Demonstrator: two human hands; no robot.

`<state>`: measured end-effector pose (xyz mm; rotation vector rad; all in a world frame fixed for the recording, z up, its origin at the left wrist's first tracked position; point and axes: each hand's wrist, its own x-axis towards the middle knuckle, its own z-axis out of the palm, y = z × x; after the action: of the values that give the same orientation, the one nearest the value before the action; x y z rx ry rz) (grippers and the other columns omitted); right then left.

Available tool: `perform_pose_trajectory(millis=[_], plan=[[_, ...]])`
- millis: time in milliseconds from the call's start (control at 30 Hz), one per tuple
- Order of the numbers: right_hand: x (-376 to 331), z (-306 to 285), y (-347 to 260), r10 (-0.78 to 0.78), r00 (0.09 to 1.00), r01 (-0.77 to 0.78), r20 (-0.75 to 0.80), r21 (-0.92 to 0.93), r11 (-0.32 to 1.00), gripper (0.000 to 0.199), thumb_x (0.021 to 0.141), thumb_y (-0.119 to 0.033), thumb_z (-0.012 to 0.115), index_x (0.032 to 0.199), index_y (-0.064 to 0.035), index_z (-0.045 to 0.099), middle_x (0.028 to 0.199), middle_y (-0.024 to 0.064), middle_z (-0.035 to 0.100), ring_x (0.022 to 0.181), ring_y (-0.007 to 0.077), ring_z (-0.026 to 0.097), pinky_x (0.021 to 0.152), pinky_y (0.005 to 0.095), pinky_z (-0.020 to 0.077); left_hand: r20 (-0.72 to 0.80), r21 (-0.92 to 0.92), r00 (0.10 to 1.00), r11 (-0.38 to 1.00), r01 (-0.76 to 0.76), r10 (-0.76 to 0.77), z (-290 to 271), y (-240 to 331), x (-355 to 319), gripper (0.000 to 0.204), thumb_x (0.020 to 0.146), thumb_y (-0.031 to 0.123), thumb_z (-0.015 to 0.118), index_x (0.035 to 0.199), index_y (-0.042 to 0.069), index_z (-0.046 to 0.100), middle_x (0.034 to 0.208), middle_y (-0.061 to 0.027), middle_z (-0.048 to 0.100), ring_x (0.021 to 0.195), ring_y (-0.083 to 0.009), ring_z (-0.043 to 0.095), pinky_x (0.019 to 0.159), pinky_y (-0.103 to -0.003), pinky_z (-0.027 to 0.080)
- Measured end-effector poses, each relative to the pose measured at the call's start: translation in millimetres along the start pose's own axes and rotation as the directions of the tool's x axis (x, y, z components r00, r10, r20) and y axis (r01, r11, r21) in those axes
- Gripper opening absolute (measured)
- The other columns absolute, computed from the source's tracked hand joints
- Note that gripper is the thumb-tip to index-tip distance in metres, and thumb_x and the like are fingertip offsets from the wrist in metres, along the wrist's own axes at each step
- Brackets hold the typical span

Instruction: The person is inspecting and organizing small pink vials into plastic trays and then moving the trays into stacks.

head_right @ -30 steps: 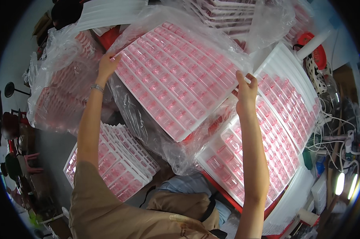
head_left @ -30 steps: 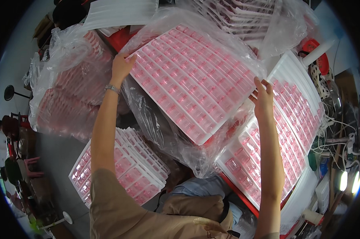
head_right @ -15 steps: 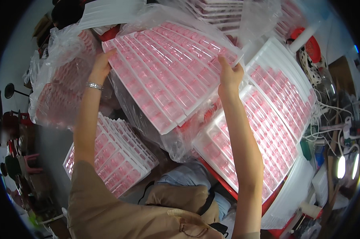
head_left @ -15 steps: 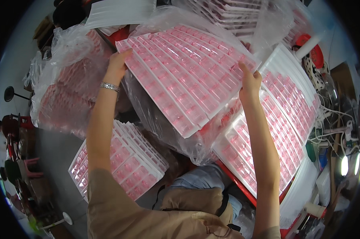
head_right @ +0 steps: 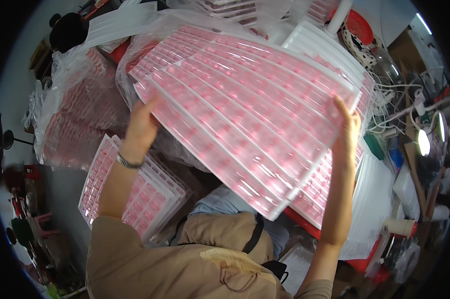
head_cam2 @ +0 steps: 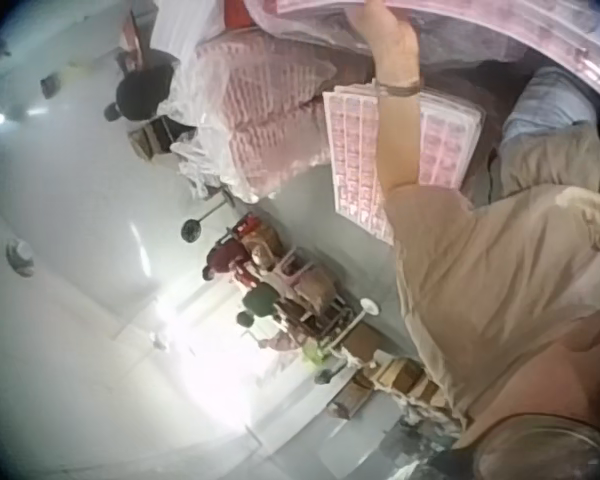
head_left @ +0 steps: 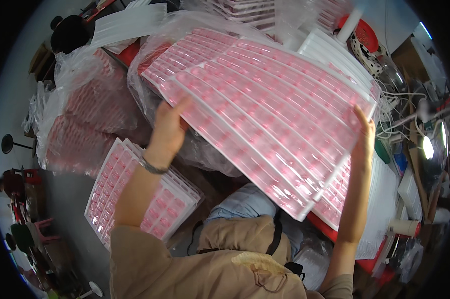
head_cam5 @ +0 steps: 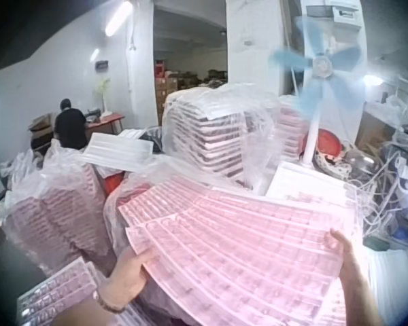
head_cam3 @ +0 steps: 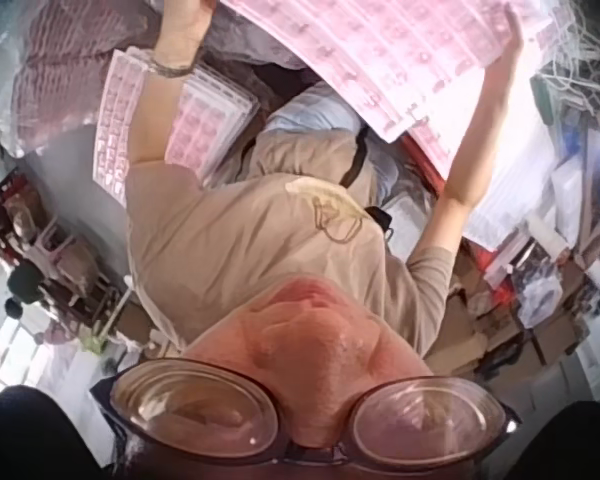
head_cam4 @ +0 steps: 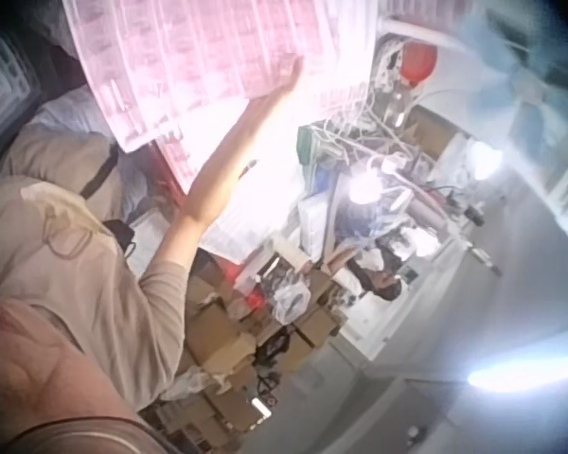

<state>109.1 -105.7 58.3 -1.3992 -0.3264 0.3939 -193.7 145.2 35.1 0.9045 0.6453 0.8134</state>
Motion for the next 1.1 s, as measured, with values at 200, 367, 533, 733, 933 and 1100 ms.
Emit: perform_pose_trajectory(millis=[200, 367, 533, 733, 933, 1100], plan=[[2, -180, 9, -0.05, 0.997, 0.042, 0.062, 0.114, 0.993, 0.031, 0.086, -0.015, 0.057, 0.11, 0.0041, 0.056, 0.102, 0.0089, 0.063, 0.087, 0.0151, 0.062, 0.079, 0.0274, 0.0483, 0.128, -0.046, 0.992, 0.999, 0.005, 0.001, 79, -85, -90, 0.041, 0.085, 0.004, 0.059, 0.122, 0.0, 0.043, 0.115, -0.0072, 0.054, 0.103, -0.0134, 0.054, 0.088, -0.029, 0.046], [-38, -213, -9, 0.148, 0.988, -0.158, 0.054, 0.319, 0.934, 0.044, 0.091, -0.018, 0.046, 0.129, 0.0031, 0.039, 0.122, 0.02, 0.053, 0.105, 0.028, 0.058, 0.091, 0.0431, 0.048, 0.161, -0.083, 0.985, 0.996, -0.044, 0.057, 119, -142, -132, 0.047, 0.086, 0.003, 0.058, 0.127, -0.001, 0.035, 0.117, -0.0086, 0.051, 0.105, -0.0132, 0.051, 0.089, -0.028, 0.044], [-24, -225, 17, 0.128, 0.988, -0.149, 0.085, 0.319, 0.936, 0.046, 0.092, -0.019, 0.046, 0.13, 0.004, 0.036, 0.123, 0.0212, 0.051, 0.109, 0.0295, 0.056, 0.093, 0.0442, 0.0469, 0.171, -0.054, 0.983, 0.997, -0.053, 0.061, 116, -150, -117, 0.045, 0.086, 0.004, 0.058, 0.125, -0.001, 0.035, 0.114, -0.0094, 0.05, 0.103, -0.0136, 0.051, 0.087, -0.027, 0.045], [10, -236, 63, 0.135, 0.991, -0.136, 0.018, 0.094, 0.986, 0.036, 0.09, -0.02, 0.054, 0.116, 0.0044, 0.052, 0.106, 0.0146, 0.062, 0.092, 0.0225, 0.064, 0.082, 0.0346, 0.0527, 0.186, -0.008, 0.975, 0.992, 0.123, -0.12, 101, -152, -100, 0.046, 0.088, 0.005, 0.056, 0.126, 0.001, 0.032, 0.117, -0.0087, 0.049, 0.103, -0.0155, 0.053, 0.089, -0.03, 0.046], [-31, -234, 44, 0.054, 0.975, -0.162, -0.214, -0.524, 0.836, 0.041, 0.09, -0.031, 0.056, 0.116, 0.0015, 0.056, 0.105, 0.0092, 0.063, 0.091, 0.0145, 0.059, 0.079, 0.026, 0.0466, 0.251, 0.157, 0.873, 0.908, 0.388, -0.417, 74, -68, -112, 0.045, 0.094, 0.015, 0.048, 0.132, 0.004, 0.025, 0.125, -0.0101, 0.041, 0.112, -0.0193, 0.048, 0.092, -0.036, 0.043], [-122, -215, 56, -0.02, 0.948, -0.106, -0.318, -0.375, 0.921, 0.05, 0.097, -0.035, 0.039, 0.132, 0.0019, 0.039, 0.128, 0.0174, 0.048, 0.119, 0.022, 0.047, 0.1, 0.0336, 0.0365, 0.349, 0.623, 0.936, 0.759, -0.191, -0.05, 28, -72, -50, 0.048, 0.094, 0.021, 0.049, 0.134, 0.001, 0.032, 0.125, -0.0126, 0.043, 0.116, -0.0193, 0.043, 0.094, -0.032, 0.038]])
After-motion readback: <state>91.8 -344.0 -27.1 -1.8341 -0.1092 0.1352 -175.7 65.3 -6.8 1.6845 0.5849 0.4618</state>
